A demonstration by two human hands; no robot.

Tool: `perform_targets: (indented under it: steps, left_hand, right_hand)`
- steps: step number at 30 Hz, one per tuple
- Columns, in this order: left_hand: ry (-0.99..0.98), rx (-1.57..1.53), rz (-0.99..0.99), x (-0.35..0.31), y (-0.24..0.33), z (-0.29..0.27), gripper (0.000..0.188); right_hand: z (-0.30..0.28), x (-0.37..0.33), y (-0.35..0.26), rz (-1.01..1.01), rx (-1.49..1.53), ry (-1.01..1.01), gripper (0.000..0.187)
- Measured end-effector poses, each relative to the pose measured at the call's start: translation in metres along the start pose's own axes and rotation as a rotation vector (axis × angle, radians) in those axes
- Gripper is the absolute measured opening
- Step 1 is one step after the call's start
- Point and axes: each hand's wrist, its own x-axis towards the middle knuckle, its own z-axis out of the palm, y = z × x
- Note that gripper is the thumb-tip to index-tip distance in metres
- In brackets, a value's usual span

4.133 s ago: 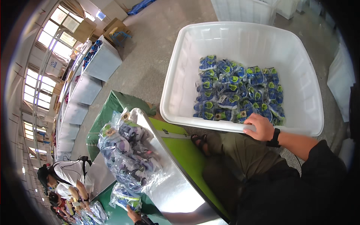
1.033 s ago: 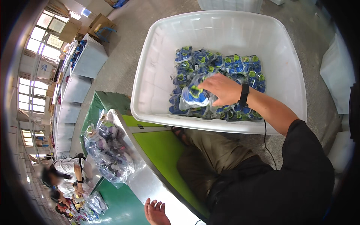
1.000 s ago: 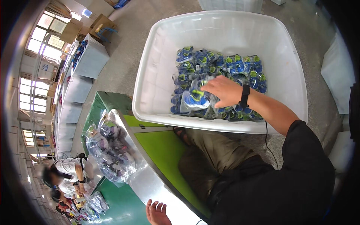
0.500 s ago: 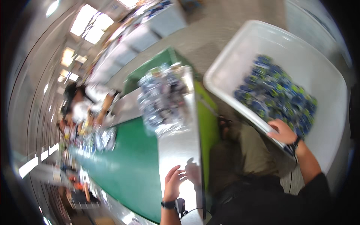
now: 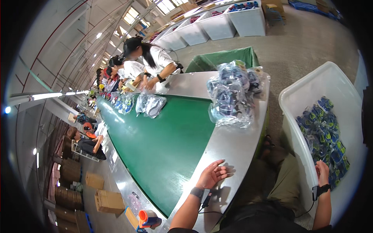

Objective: The person picks packaged shoes from a conveyor belt and places them into a large white bin. Later, the person moves to another area and handles a different bin containing packaged footwear, continuing to sort items by hand.

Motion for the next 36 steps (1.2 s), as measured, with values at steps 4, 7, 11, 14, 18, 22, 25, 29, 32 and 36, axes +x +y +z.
perform_targets:
  steps: [4, 7, 11, 14, 18, 22, 25, 29, 32, 36]
  left_hand:
    - [-0.032, -0.022, -0.007, -0.001, 0.001, 0.000, 0.046]
    - [-0.049, -0.041, -0.020, -0.001, 0.002, 0.001, 0.046]
    - [-0.042, -0.040, -0.029, -0.001, 0.002, 0.002, 0.046]
    - [-0.047, -0.034, -0.028, -0.001, 0.002, 0.001, 0.046]
    - [-0.072, -0.048, -0.044, 0.001, 0.002, -0.004, 0.047]
    - [-0.111, -0.082, -0.050, 0.003, 0.002, -0.010, 0.044]
    - [-0.096, -0.069, -0.047, 0.004, 0.000, -0.011, 0.046]
    - [-0.083, -0.064, -0.037, 0.004, 0.000, -0.010, 0.048]
    - [-0.099, -0.096, -0.039, 0.003, 0.001, -0.010, 0.042]
    - [-0.100, -0.089, -0.029, 0.002, 0.001, -0.009, 0.042]
  right_hand:
    - [-0.004, 0.006, 0.005, 0.013, 0.017, 0.006, 0.030]
    - [-0.010, 0.010, 0.011, 0.007, 0.037, -0.015, 0.030]
    - [-0.014, 0.013, 0.015, 0.001, 0.020, 0.001, 0.031]
    - [-0.015, 0.012, 0.014, 0.014, -0.010, 0.002, 0.033]
    - [-0.013, 0.010, 0.012, 0.005, -0.018, 0.015, 0.036]
    - [-0.013, 0.010, 0.014, 0.010, -0.001, 0.031, 0.035]
    - [-0.015, 0.012, 0.015, 0.004, 0.010, -0.010, 0.029]
    - [-0.015, 0.013, 0.014, -0.011, 0.040, -0.008, 0.024]
    - [-0.013, 0.012, 0.013, -0.001, 0.048, -0.011, 0.022]
    - [-0.012, 0.013, 0.013, -0.016, 0.027, -0.024, 0.029]
